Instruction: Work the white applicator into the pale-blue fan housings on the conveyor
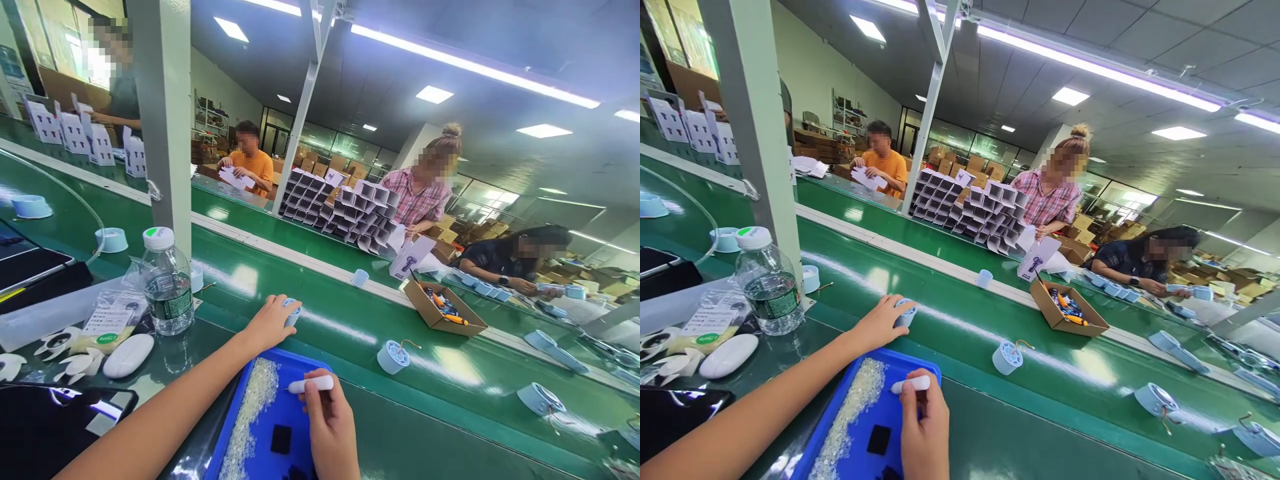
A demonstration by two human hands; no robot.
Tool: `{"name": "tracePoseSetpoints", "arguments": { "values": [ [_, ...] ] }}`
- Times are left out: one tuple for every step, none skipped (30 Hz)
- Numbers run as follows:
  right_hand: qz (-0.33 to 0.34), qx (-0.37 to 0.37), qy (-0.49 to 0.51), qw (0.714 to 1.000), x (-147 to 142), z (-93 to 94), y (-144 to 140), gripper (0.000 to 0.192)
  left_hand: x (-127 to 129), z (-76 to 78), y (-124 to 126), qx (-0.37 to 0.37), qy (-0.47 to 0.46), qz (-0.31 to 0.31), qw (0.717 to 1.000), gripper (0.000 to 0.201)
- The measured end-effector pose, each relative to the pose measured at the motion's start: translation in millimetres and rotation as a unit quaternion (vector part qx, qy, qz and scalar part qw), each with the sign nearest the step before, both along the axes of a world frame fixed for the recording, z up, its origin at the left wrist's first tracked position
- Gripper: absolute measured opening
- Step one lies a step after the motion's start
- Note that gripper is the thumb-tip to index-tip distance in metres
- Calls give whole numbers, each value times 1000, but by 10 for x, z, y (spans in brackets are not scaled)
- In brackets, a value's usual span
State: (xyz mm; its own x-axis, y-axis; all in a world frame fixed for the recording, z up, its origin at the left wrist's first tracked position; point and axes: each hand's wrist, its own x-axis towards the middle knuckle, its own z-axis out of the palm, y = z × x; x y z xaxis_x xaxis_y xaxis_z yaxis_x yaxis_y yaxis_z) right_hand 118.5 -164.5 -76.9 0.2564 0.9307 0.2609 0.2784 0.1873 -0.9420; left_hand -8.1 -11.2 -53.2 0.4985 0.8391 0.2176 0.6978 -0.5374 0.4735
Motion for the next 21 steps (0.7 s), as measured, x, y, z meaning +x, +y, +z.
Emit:
{"name": "tracePoseSetpoints", "arguments": {
  "values": [
    [-7,14,-22,1000,-3,14,-8,19,-13,11,3,-11,3,0,1000,57],
    [-5,28,-46,999,-7,32,-18,16,-30,31,8,-25,8,2,1000,59],
    [5,40,-70,997,-11,51,-28,15,-52,63,16,-39,15,6,999,61],
    [16,49,-93,994,-13,68,-36,15,-80,108,27,-49,26,11,998,62],
    [22,58,-112,992,-10,81,-42,14,-114,163,40,-52,40,20,998,60],
    [18,66,-125,990,0,88,-45,13,-155,228,55,-48,57,34,997,56],
    [0,72,-129,989,17,89,-45,12,-201,297,72,-40,76,54,995,50],
    [-27,74,-125,989,41,85,-43,12,-254,365,91,-30,95,86,991,45],
    [-58,71,-113,989,70,75,-39,13,-310,427,112,-28,113,125,985,42],
    [-87,63,-96,990,103,63,-33,15,-369,477,137,-33,130,169,976,43],
    [-109,52,-77,990,135,50,-27,17,-428,512,166,-40,144,214,965,45],
    [-125,39,-59,990,165,38,-20,20,-485,531,197,-55,156,252,953,48],
    [-137,28,-43,989,191,28,-12,23,-538,535,232,-72,167,279,943,50],
    [-145,19,-29,989,210,20,-5,26,-586,526,268,-93,177,297,934,51],
    [-150,11,-20,988,223,15,3,28,-626,509,303,-116,185,308,926,53],
    [-153,4,-13,988,230,10,10,30,-657,487,335,-137,194,313,919,53],
    [-152,-2,-8,988,233,7,18,31,-680,466,362,-155,202,316,914,53],
    [-151,-6,-5,989,233,4,24,31,-695,447,382,-168,208,319,909,53],
    [-149,-8,-3,989,230,1,29,31,-703,433,396,-174,211,321,907,52],
    [-147,-8,-1,989,228,-2,34,31,-706,423,402,-175,210,325,905,50],
    [-145,-7,-2,989,226,-4,37,31,-706,416,405,-171,203,330,906,49]
  ]
}}
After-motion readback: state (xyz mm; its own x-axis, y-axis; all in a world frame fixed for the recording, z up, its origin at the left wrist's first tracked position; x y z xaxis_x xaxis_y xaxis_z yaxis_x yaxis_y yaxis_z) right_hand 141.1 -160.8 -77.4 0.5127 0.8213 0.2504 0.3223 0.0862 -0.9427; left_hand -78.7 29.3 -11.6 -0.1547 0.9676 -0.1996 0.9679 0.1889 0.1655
